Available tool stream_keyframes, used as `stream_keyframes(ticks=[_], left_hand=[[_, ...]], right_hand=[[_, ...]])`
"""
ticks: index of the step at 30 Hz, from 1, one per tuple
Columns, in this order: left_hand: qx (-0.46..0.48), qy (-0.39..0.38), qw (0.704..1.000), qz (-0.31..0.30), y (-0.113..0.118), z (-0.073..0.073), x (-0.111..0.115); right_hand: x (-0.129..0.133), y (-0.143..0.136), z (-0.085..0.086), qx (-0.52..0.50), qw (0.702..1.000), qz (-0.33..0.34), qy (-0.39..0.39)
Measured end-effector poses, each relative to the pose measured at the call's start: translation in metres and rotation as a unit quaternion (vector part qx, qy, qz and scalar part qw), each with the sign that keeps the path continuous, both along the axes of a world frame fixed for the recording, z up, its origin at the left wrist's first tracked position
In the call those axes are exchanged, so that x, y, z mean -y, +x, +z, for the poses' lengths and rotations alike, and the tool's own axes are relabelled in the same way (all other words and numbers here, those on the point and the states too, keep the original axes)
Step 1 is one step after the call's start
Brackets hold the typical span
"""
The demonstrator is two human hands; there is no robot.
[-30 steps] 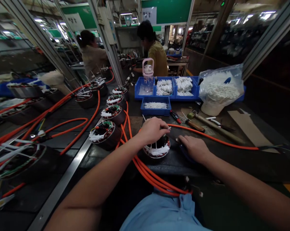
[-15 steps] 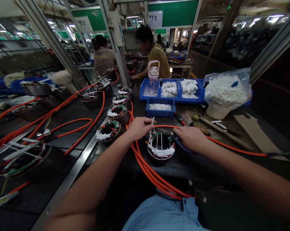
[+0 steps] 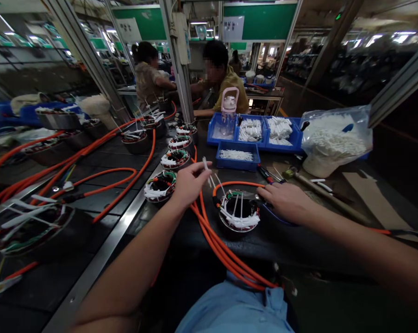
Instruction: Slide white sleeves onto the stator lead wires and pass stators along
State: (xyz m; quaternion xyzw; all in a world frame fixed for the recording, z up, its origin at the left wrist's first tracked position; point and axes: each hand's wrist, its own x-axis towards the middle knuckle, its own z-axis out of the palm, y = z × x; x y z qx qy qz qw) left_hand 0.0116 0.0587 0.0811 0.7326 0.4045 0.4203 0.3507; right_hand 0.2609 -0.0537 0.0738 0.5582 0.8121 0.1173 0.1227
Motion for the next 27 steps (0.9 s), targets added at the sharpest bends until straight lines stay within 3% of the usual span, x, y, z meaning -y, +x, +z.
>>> stream_keyframes(ticks=[4,6,9,13,15,17,19,21,27], left_hand=[[-0.148,-0.016,0.97,-0.192,0.006,0.009,0.008],[-0.181,0.023,0.962,-0.201,0.011,0.012,0.013],[-0.168,0.046,0.972,-0.155,0.013,0.011,0.014],[-0.065,-0.028,0.995,-0.067,0.0,0.005,0.014],[-0.056,-0.099,0.988,-0.106,-0.006,0.005,0.017],[-0.092,-0.162,0.961,-0.206,-0.005,0.008,0.024],[-0.139,-0.193,0.924,-0.3,0.003,0.013,0.031],[-0.173,-0.191,0.9,-0.351,0.015,0.017,0.035],[-0.184,-0.188,0.905,-0.333,0.035,0.018,0.035]], right_hand=[[-0.004,-0.017,0.003,0.013,1.0,0.029,0.001],[-0.008,-0.027,0.006,0.016,0.999,0.039,-0.002],[-0.01,-0.03,0.008,0.027,0.999,0.039,-0.01],[0.004,-0.004,0.003,0.014,1.0,0.017,-0.021],[0.018,0.014,-0.002,-0.002,1.0,0.015,-0.023],[0.033,0.026,-0.005,-0.018,0.999,0.022,-0.024],[0.046,0.028,-0.004,-0.033,0.999,0.032,-0.029],[0.053,0.02,0.0,-0.045,0.998,0.034,-0.041],[0.046,-0.013,0.01,-0.044,0.997,0.043,-0.053]])
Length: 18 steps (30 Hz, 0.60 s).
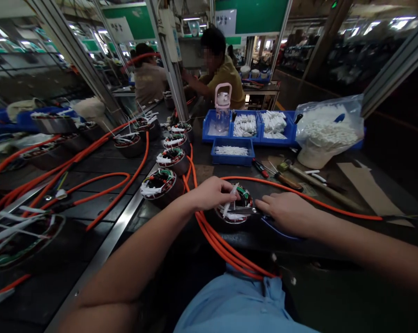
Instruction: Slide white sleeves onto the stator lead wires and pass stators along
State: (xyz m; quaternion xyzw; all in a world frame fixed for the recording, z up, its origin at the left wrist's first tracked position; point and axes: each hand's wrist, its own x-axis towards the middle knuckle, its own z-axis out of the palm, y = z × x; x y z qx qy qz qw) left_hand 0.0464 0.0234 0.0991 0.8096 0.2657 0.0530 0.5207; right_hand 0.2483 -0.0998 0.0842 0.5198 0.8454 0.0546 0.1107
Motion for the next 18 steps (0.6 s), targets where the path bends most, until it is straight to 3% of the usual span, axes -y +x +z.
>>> stream_keyframes(ticks=[9,18], left_hand=[[0.033,-0.014,0.997,0.072,-0.013,-0.006,0.007],[0.057,-0.078,0.988,0.118,-0.026,-0.01,0.007]], right_hand=[[-0.001,0.004,-0.016,-0.006,1.0,0.007,-0.006],[-0.005,0.007,-0.012,-0.041,0.998,0.0,-0.038]])
